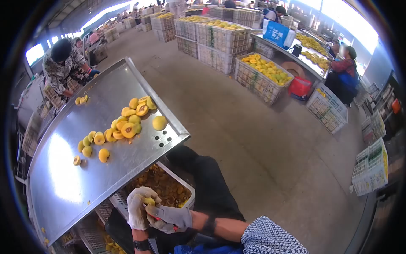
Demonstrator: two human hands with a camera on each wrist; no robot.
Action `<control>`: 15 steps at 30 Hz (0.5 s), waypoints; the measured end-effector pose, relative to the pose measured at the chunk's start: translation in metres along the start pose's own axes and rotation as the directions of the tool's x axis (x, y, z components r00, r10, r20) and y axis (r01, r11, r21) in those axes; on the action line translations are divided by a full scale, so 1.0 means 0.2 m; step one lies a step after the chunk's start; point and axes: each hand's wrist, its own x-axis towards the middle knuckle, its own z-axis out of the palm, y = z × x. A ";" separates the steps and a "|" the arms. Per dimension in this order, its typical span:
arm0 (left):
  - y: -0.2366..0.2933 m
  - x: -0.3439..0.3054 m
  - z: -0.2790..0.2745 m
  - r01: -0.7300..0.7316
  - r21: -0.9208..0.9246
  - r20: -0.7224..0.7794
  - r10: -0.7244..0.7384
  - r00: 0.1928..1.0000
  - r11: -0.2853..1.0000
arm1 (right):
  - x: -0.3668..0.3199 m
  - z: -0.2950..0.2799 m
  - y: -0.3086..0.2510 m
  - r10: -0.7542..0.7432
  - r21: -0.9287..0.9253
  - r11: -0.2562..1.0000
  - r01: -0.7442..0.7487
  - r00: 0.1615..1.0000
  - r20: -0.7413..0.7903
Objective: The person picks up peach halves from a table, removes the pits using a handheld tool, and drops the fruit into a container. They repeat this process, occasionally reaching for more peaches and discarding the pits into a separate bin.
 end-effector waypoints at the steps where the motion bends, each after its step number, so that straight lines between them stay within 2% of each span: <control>1: 0.01 0.00 0.02 0.000 0.041 -0.077 0.004 0.997 0.999 | 0.03 -0.03 0.00 -0.044 -0.078 0.996 0.038 0.996 -0.076; 2: 0.02 0.00 0.05 0.005 0.082 -0.159 0.009 0.987 0.997 | 0.02 -0.07 -0.02 0.070 -0.052 0.996 -0.073 0.996 -0.061; 3: 0.02 -0.01 0.05 0.015 0.124 -0.245 0.016 0.969 0.992 | 0.02 -0.04 -0.03 -0.026 -0.145 0.989 0.009 0.993 -0.114; 4: -0.02 -0.01 0.00 0.016 0.198 -0.243 0.033 0.969 0.980 | 0.03 0.00 -0.03 -0.124 -0.243 0.966 0.084 0.980 -0.157; 6: -0.03 0.01 -0.01 0.013 0.152 -0.220 0.021 0.975 0.988 | 0.03 0.08 -0.07 -0.166 -0.281 0.953 0.109 0.968 -0.189; 8: 0.01 0.01 0.02 -0.024 0.088 -0.161 0.038 0.986 0.996 | -0.03 0.15 -0.11 -0.049 -0.144 0.989 0.024 0.983 -0.178; 10: -0.02 0.03 -0.03 -0.048 -0.022 0.027 0.048 0.998 0.999 | -0.05 0.09 -0.08 0.107 0.121 0.986 -0.115 0.992 0.067; 11: -0.03 0.04 -0.05 -0.051 -0.078 0.122 0.061 0.991 0.996 | -0.05 0.08 -0.08 0.052 0.123 0.990 -0.065 0.993 0.107; 13: -0.03 0.06 -0.03 -0.056 -0.105 0.136 0.070 0.988 0.993 | -0.06 0.15 -0.09 -0.043 0.140 0.990 0.018 0.982 0.183; 14: -0.07 0.08 -0.05 -0.050 -0.093 0.137 0.062 0.989 0.994 | -0.04 0.10 -0.05 0.002 0.137 0.991 -0.016 0.995 0.102; 15: -0.07 0.07 -0.07 -0.035 -0.076 0.121 0.044 0.992 0.997 | -0.02 0.06 -0.03 -0.048 -0.081 0.996 0.039 0.993 -0.104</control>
